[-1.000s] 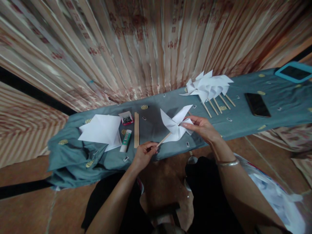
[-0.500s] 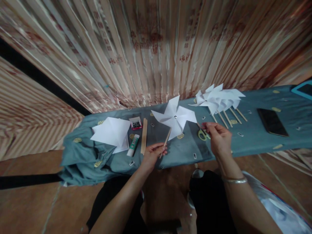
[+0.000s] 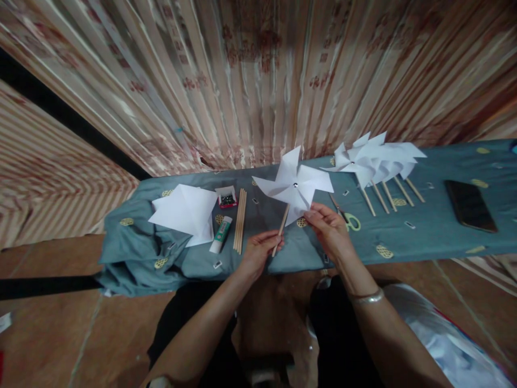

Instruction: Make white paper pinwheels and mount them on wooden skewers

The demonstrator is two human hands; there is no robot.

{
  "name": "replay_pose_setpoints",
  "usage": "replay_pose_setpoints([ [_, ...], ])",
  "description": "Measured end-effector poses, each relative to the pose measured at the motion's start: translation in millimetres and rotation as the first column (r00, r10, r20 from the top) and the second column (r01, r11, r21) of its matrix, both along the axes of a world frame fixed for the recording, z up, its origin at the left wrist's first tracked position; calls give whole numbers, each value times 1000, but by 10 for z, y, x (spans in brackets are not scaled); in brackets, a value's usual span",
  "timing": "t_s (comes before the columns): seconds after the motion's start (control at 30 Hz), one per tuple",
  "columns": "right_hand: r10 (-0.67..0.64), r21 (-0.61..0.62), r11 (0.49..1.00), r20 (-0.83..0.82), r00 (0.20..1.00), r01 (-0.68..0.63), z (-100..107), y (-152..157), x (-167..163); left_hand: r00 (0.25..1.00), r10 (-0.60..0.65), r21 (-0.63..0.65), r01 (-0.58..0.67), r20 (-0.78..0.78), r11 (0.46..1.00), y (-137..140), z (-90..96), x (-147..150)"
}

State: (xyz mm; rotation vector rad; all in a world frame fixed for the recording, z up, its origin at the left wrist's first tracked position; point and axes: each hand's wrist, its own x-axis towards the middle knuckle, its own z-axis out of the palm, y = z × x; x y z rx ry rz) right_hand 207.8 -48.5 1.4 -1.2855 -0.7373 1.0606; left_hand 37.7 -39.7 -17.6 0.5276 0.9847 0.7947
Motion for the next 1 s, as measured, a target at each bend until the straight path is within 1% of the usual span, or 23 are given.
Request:
replay_pose_setpoints([
  [0.23,51,-22,998,43,998,-50,1,8,18,1000,2,21,-1,-28,1000,-8,-26,4],
  [0.5,52,-58,997,-15,999,-53,58,-7,-79,1000,2,22,-2,-8,1000,-29,-41,7],
  [0.6,67,-44,997,37,997,-65,69,-2,-137,1000,5,20,-5,-27,1000,-32,-45,6],
  [0.77,118,-17,993,205,972,-118,76,-24,-125,999,-8,32,9,-33,999,-33,-46,0],
  [0.87,46,42,997,328,943,-63,114,-67,-21,1000,3,21,-2,-21,1000,-36,-30,-9],
  [1.0,-145,131,986,387,911,101,170,-97,184,1000,-5,7,5,-9,1000,-33,-9,-15],
])
